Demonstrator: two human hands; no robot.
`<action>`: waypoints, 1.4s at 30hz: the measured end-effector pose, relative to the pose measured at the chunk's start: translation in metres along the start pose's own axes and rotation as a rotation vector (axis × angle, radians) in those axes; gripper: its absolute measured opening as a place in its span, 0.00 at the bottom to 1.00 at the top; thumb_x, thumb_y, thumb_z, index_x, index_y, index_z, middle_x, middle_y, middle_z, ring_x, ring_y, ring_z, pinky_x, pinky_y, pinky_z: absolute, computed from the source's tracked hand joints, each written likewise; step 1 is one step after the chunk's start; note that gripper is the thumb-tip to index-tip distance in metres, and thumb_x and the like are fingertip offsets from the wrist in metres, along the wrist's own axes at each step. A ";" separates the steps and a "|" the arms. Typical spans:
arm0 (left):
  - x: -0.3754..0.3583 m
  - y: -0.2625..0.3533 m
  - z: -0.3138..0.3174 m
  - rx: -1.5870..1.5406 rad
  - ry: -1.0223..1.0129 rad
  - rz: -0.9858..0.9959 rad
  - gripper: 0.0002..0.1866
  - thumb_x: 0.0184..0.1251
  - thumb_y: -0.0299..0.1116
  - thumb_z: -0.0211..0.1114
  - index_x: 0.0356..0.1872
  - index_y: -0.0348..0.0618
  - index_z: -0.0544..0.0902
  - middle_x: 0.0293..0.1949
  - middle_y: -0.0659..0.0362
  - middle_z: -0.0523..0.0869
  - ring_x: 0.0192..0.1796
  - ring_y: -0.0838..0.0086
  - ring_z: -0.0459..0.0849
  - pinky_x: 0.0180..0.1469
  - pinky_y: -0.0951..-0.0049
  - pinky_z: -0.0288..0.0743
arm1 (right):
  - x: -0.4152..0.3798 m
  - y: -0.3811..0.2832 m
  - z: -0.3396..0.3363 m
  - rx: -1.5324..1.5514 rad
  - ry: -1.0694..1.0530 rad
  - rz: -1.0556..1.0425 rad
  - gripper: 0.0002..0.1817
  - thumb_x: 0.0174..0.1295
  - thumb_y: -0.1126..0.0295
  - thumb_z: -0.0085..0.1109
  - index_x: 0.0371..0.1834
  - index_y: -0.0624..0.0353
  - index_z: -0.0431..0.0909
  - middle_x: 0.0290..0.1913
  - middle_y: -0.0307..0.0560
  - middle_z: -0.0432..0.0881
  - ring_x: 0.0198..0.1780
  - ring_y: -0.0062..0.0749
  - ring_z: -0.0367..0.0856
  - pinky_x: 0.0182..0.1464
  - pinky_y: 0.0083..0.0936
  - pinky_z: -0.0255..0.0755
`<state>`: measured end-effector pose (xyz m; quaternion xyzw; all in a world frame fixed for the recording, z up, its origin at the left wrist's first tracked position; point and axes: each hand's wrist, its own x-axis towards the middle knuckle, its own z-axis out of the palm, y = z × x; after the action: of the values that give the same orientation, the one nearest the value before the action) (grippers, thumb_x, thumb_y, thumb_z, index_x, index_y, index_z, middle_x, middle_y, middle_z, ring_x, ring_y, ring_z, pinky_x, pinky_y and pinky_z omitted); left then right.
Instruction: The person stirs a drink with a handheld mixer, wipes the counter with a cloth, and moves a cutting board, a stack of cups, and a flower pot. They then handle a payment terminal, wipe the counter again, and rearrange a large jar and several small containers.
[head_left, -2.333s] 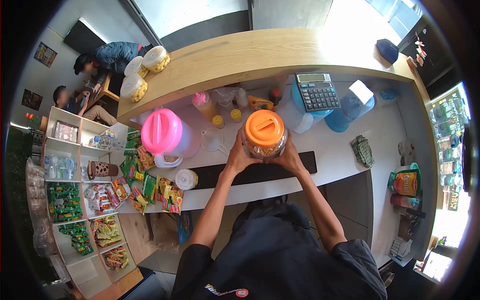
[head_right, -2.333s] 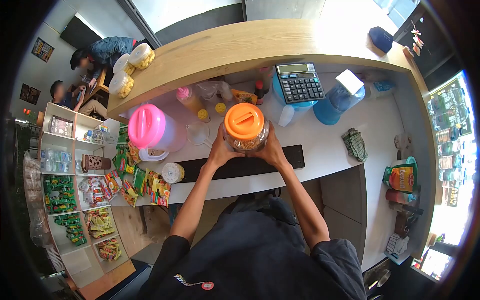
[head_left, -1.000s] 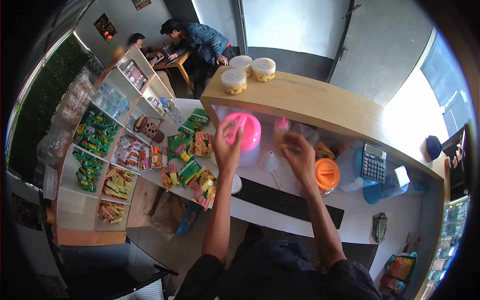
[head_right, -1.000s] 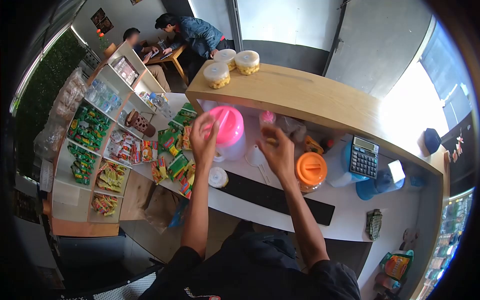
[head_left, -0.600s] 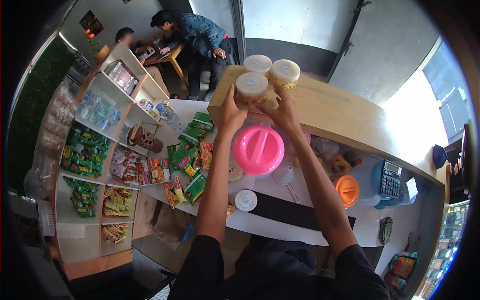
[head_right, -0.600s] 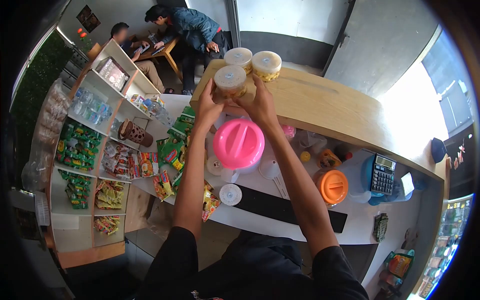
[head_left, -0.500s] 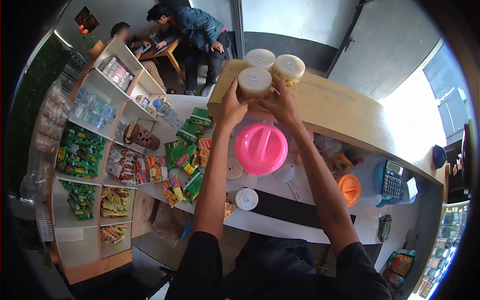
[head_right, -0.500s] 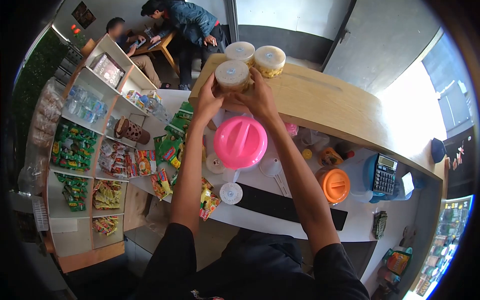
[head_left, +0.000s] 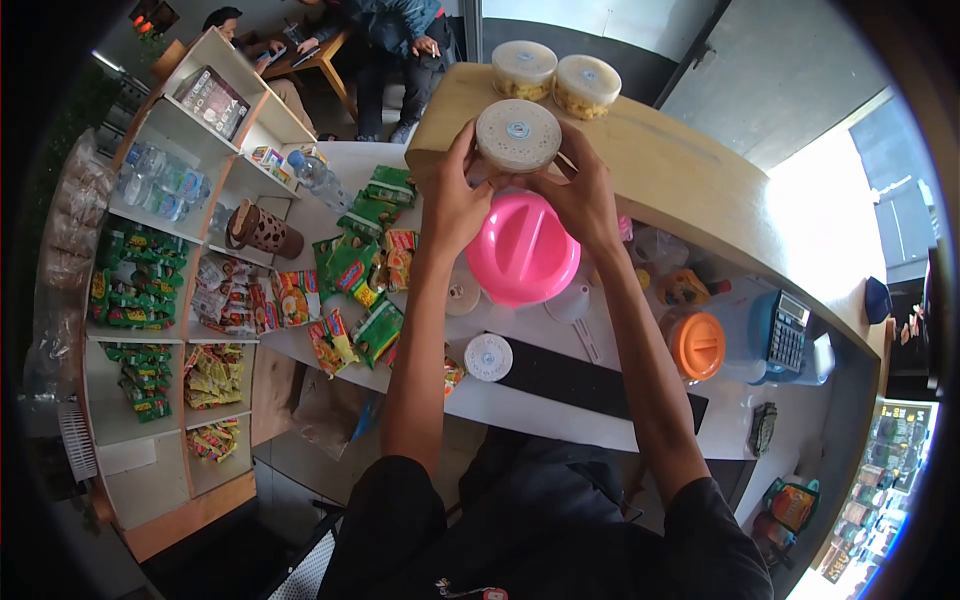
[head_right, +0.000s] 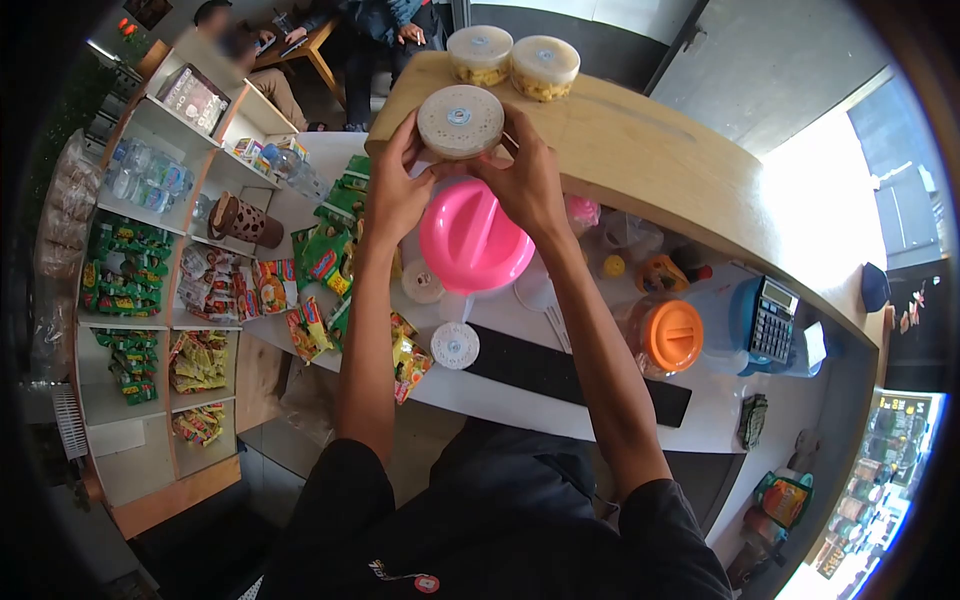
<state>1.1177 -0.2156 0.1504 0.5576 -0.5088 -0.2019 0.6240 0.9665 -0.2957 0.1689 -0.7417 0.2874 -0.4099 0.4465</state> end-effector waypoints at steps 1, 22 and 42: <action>-0.010 0.014 0.000 0.005 0.001 -0.008 0.41 0.54 0.12 0.72 0.73 0.33 0.66 0.63 0.44 0.81 0.68 0.61 0.79 0.70 0.64 0.73 | -0.010 -0.008 -0.003 0.023 -0.014 0.018 0.41 0.49 0.75 0.79 0.69 0.64 0.69 0.65 0.56 0.80 0.68 0.40 0.78 0.72 0.36 0.71; -0.294 0.018 0.100 0.008 -0.039 -0.440 0.43 0.51 0.07 0.70 0.72 0.33 0.65 0.68 0.44 0.76 0.71 0.62 0.75 0.73 0.62 0.71 | -0.295 0.040 -0.064 -0.030 -0.110 0.344 0.49 0.44 0.75 0.82 0.72 0.65 0.64 0.63 0.63 0.80 0.69 0.49 0.76 0.69 0.39 0.72; -0.357 -0.085 0.113 0.468 -0.051 -0.349 0.47 0.47 0.16 0.78 0.72 0.35 0.64 0.66 0.42 0.77 0.68 0.51 0.77 0.67 0.60 0.74 | -0.341 0.141 -0.028 -0.155 -0.221 0.375 0.49 0.44 0.69 0.82 0.71 0.63 0.63 0.60 0.65 0.81 0.65 0.58 0.78 0.66 0.43 0.74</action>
<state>0.9040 -0.0035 -0.0887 0.7602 -0.4534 -0.1973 0.4214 0.7638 -0.0995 -0.0703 -0.7478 0.3999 -0.2127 0.4854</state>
